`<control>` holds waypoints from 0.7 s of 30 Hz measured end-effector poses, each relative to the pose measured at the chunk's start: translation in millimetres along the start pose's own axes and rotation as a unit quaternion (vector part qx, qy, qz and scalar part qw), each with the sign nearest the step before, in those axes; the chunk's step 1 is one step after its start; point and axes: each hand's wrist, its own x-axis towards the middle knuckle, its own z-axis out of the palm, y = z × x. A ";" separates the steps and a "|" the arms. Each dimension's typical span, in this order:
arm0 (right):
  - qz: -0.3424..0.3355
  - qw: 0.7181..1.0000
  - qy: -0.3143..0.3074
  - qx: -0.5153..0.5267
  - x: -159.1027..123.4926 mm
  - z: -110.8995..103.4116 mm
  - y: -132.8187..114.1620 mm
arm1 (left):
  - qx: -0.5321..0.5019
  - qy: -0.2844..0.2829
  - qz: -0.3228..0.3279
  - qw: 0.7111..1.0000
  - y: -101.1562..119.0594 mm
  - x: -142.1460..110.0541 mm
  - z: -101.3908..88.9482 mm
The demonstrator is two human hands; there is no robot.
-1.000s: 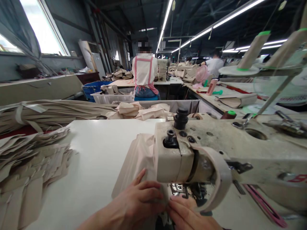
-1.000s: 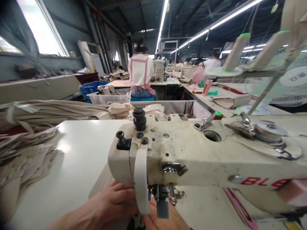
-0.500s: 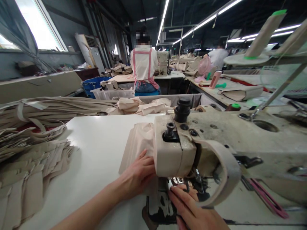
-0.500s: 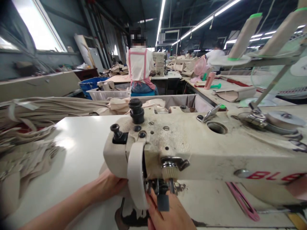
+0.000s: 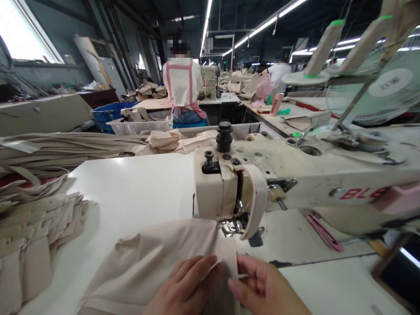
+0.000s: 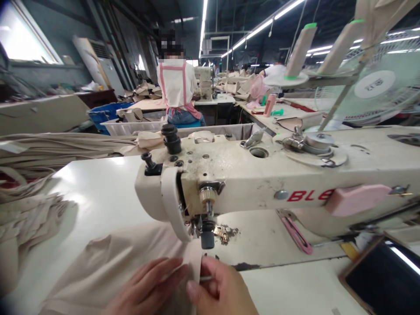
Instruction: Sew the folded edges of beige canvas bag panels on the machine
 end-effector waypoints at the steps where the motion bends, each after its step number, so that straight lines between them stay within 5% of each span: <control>1: -0.003 1.000 0.014 0.020 6.8 -0.5 -4.8 | -0.048 -0.007 0.015 0.999 -1.1 3.2 -1.7; 7: 0.034 0.998 0.041 0.042 30.1 -5.1 -6.5 | -0.226 -0.021 -0.096 0.969 -0.2 48.7 -22.2; 11: 0.033 0.996 0.049 0.060 26.2 -2.8 -5.3 | -0.248 -0.032 -0.140 0.958 -1.8 77.7 -15.9; 18: 0.059 0.974 0.056 0.210 8.3 4.0 -26.6 | -0.291 0.017 -0.174 0.941 -3.6 76.6 -2.7; 21: 0.041 0.980 0.079 0.180 9.9 1.5 -28.9 | -0.272 0.020 -0.208 0.939 -0.6 75.2 -2.8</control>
